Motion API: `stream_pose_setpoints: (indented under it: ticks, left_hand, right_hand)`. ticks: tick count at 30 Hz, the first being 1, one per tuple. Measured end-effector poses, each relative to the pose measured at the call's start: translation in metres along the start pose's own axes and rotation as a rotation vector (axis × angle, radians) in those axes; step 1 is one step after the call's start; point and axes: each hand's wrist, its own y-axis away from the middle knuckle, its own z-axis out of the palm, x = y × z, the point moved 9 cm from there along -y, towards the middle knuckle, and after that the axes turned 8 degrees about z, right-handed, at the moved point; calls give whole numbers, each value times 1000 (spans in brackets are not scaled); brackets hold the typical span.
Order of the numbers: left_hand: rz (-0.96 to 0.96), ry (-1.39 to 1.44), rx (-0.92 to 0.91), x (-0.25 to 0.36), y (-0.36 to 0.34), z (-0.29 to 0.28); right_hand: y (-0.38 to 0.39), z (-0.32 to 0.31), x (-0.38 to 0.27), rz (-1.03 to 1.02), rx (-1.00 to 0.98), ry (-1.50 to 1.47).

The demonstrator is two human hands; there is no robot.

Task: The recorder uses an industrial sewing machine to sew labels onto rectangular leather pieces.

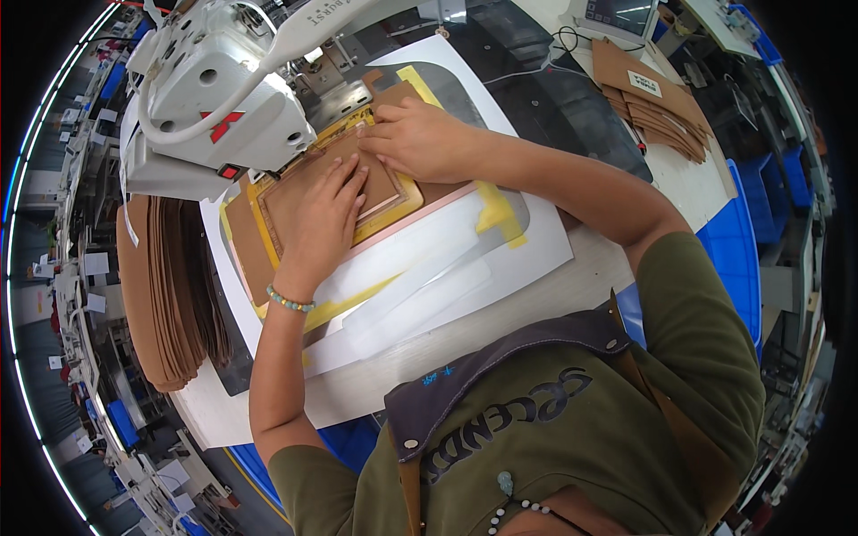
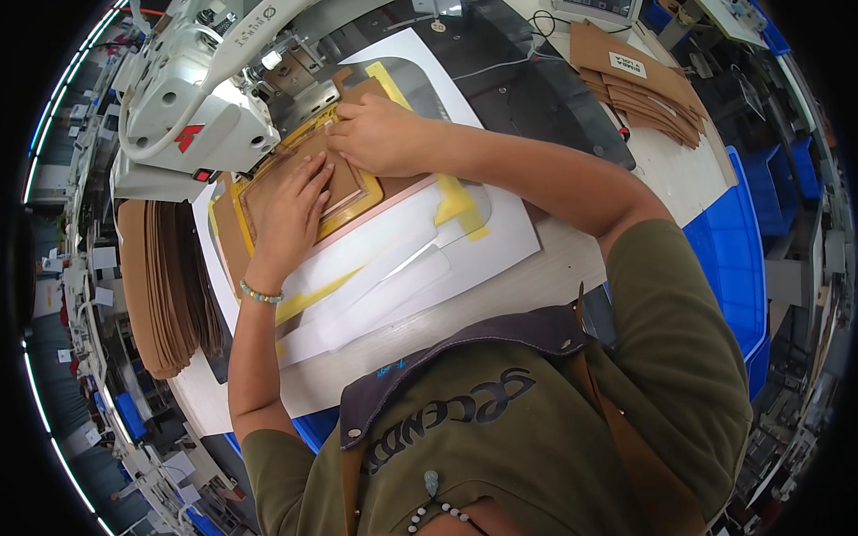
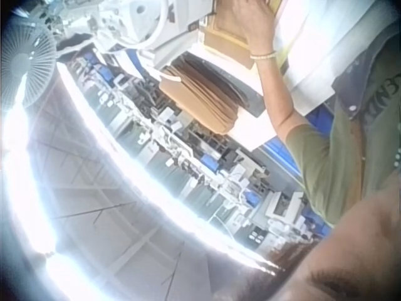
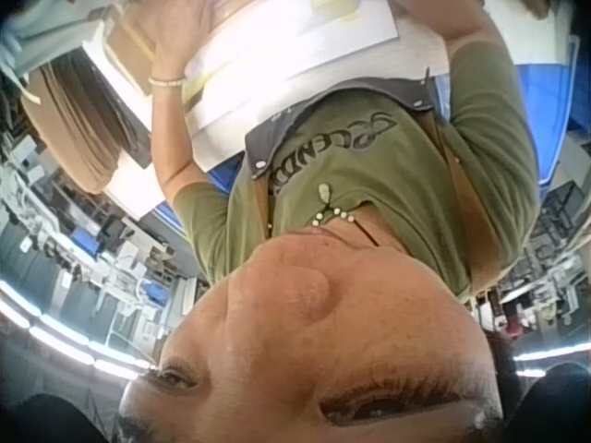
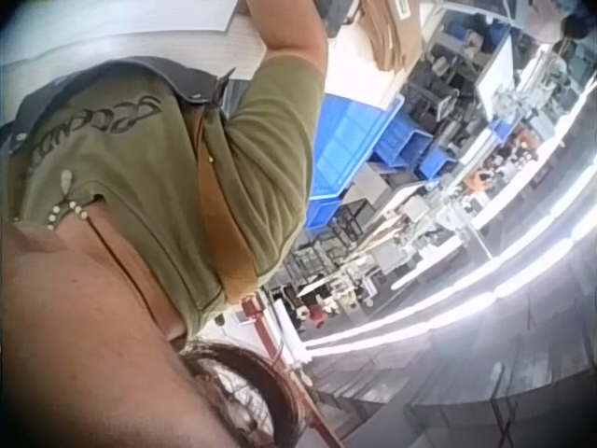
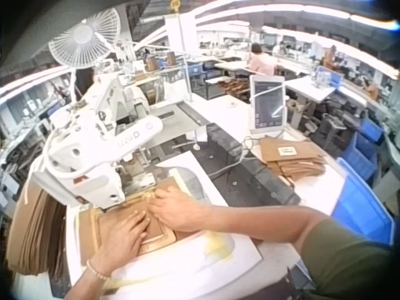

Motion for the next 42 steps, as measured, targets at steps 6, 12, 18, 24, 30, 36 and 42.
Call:
stream_pose_setpoints:
  ticks: [6, 12, 18, 24, 30, 36, 42]
  left_hand:
    - [-40, 10, 24, -8, 5, -4]
    - [-75, -15, 56, -11, 11, -12]
    - [-108, -8, 79, -24, 21, -14]
    - [-106, 21, 77, -24, 26, -22]
    - [-145, 112, 70, -40, 63, -38]
    - [-40, 139, -58, -14, 70, -27]
    - [-16, 144, -83, -14, 65, -21]
  right_hand:
    - [-12, 11, -16, -27, -61, 58]
    - [-21, 15, -24, -47, 2, 38]
    - [-16, 3, -28, -79, -15, -106]
    - [10, -23, 4, 10, -17, -148]
    - [13, -18, 1, 14, -49, -131]
    - [-17, 12, -38, -103, -128, -174]
    - [-16, 27, -50, -170, -2, 17]
